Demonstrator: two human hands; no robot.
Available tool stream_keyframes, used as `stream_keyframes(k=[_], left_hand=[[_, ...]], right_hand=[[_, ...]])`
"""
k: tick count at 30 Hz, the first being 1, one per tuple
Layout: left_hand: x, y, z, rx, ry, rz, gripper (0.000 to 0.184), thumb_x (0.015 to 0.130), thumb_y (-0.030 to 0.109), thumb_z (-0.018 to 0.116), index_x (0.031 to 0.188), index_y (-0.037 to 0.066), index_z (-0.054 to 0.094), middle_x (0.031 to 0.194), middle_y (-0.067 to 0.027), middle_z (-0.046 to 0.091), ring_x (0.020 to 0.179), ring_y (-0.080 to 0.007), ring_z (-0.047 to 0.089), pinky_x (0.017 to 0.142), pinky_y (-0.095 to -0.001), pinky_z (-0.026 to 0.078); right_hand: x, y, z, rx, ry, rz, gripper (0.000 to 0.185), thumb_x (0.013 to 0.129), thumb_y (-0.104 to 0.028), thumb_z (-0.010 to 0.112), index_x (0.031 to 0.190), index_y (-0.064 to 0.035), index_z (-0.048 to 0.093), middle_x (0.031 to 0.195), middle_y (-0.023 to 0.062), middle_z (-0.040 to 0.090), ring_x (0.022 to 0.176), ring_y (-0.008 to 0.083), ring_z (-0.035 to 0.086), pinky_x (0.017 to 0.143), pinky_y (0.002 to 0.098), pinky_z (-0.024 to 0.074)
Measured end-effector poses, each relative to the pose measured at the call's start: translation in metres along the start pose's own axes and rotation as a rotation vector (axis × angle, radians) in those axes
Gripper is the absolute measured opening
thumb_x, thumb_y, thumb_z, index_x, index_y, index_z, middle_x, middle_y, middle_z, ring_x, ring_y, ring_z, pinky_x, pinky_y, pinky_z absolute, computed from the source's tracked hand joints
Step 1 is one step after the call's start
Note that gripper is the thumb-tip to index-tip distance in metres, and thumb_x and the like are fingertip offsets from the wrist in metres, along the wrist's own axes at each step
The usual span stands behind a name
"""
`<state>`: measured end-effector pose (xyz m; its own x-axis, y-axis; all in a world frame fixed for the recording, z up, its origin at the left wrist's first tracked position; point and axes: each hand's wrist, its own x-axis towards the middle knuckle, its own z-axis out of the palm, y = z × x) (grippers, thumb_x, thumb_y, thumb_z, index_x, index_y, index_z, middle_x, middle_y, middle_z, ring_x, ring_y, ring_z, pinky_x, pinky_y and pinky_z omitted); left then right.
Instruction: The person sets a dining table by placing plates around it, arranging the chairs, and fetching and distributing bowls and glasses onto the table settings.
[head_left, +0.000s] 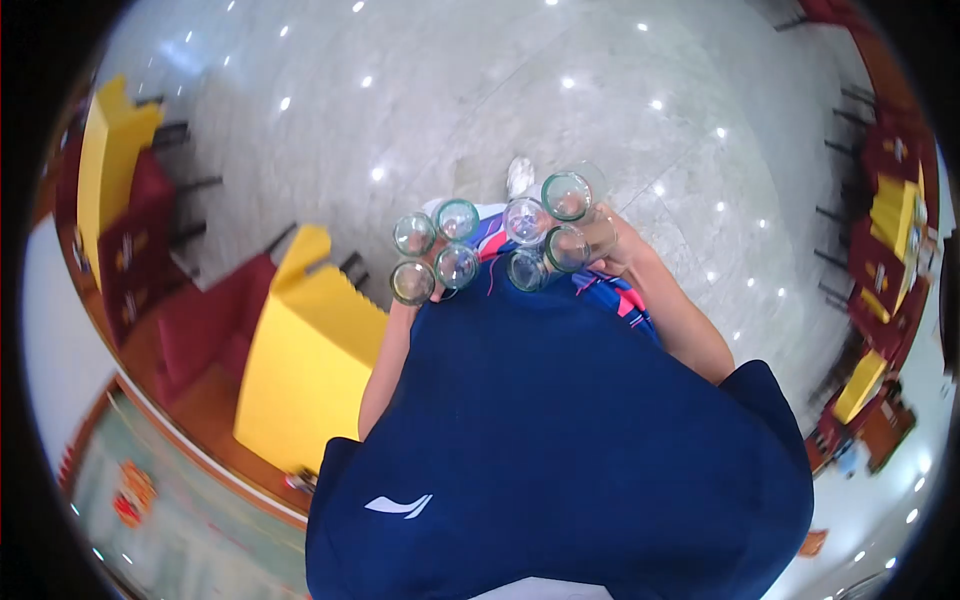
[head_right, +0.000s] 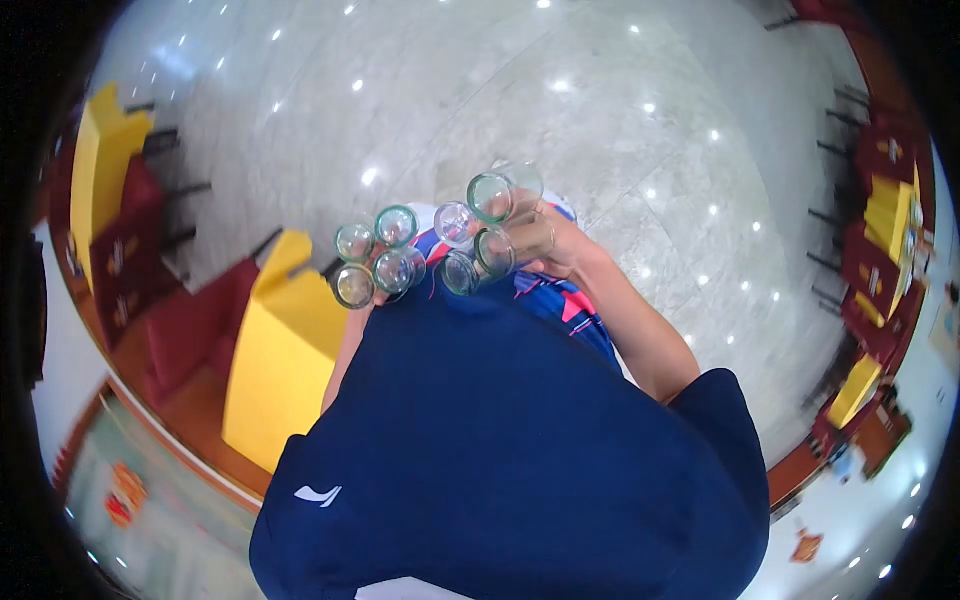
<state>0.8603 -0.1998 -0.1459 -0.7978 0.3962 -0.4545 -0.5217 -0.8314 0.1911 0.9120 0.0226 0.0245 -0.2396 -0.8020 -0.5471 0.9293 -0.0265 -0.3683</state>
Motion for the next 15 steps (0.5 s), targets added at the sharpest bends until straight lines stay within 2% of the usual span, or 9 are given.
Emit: stream_keyframes(k=[1,2,4,6,8,10,11,14,15], left_hand=[[0.001,-0.006,0.013,0.016,-0.02,-0.057,0.046,0.077,0.021,0.073,0.115,0.001,0.056,0.103,-0.0163,0.064,0.068,-0.0228,0.067,0.042,-0.0293,0.053],[0.003,-0.004,0.025,0.03,-0.035,-0.105,0.046,0.076,0.02,0.073,0.114,0.001,0.056,0.102,-0.0164,0.064,0.067,-0.0229,0.067,0.041,-0.0293,0.053],[0.017,0.013,0.067,0.087,-0.081,-0.169,0.046,0.076,0.02,0.074,0.113,0.001,0.056,0.101,-0.0168,0.064,0.066,-0.0231,0.066,0.041,-0.0294,0.053],[0.003,0.024,0.08,0.126,-0.117,-0.218,0.045,0.075,0.02,0.074,0.112,0.001,0.056,0.101,-0.0172,0.064,0.065,-0.0234,0.066,0.04,-0.0295,0.052],[0.017,0.051,0.089,0.15,-0.144,-0.274,0.045,0.074,0.02,0.074,0.111,0.0,0.056,0.1,-0.0175,0.064,0.065,-0.0236,0.066,0.039,-0.0296,0.052],[0.005,0.083,0.082,0.162,-0.179,-0.321,0.045,0.073,0.019,0.075,0.11,0.0,0.057,0.099,-0.0179,0.064,0.064,-0.0238,0.066,0.038,-0.0296,0.052],[0.021,0.105,0.084,0.165,-0.199,-0.34,0.045,0.073,0.019,0.075,0.109,0.0,0.057,0.099,-0.0181,0.064,0.063,-0.0239,0.066,0.038,-0.0297,0.052],[0.062,0.185,0.089,0.176,-0.258,-0.411,0.045,0.072,0.019,0.075,0.108,-0.001,0.057,0.098,-0.0186,0.064,0.062,-0.0243,0.066,0.036,-0.0298,0.051],[0.07,0.204,0.098,0.182,-0.277,-0.434,0.045,0.071,0.018,0.075,0.107,-0.001,0.057,0.097,-0.0188,0.063,0.062,-0.0244,0.066,0.036,-0.0298,0.051]], right_hand=[[-0.004,-0.01,-0.001,0.113,0.049,-0.004,0.037,0.074,0.001,0.075,0.106,-0.0007,0.058,0.097,0.0124,0.066,0.067,0.0129,0.064,0.043,0.0212,0.047],[-0.008,-0.016,0.0,0.131,0.064,-0.035,0.037,0.074,0.001,0.075,0.106,-0.0007,0.058,0.097,0.0124,0.066,0.067,0.0129,0.064,0.043,0.0212,0.047],[-0.008,-0.05,-0.01,0.197,0.102,-0.118,0.04,0.073,0.001,0.077,0.109,0.0012,0.059,0.098,0.013,0.065,0.08,0.0181,0.067,0.061,0.0275,0.057],[0.008,-0.061,-0.013,0.309,0.151,-0.162,0.043,0.073,0.001,0.078,0.111,0.0031,0.058,0.097,0.0134,0.065,0.09,0.0216,0.068,0.075,0.0338,0.0588],[0.026,-0.099,-0.024,0.318,0.116,-0.189,0.042,0.074,0.001,0.077,0.112,0.004,0.058,0.096,0.0128,0.065,0.089,0.0213,0.067,0.071,0.0345,0.0599],[0.048,-0.134,-0.038,0.398,0.065,-0.141,0.041,0.075,0.001,0.076,0.111,0.0053,0.057,0.097,0.0144,0.065,0.081,0.0207,0.068,0.057,0.0304,0.0596],[0.057,-0.161,-0.035,0.419,0.077,-0.219,0.042,0.075,-0.001,0.076,0.112,0.0059,0.056,0.096,0.0169,0.064,0.068,0.0197,0.067,0.043,0.0235,0.0541],[0.09,-0.251,-0.013,0.622,0.133,-0.403,0.037,0.08,-0.005,0.074,0.11,0.0046,0.057,0.096,0.0185,0.064,0.061,0.0209,0.065,0.035,0.0201,0.048],[0.104,-0.246,-0.063,0.805,-0.141,-0.29,0.029,0.088,-0.015,0.066,0.109,0.0012,0.057,0.097,0.0175,0.063,0.052,0.0239,0.062,0.029,0.0233,0.0454]])
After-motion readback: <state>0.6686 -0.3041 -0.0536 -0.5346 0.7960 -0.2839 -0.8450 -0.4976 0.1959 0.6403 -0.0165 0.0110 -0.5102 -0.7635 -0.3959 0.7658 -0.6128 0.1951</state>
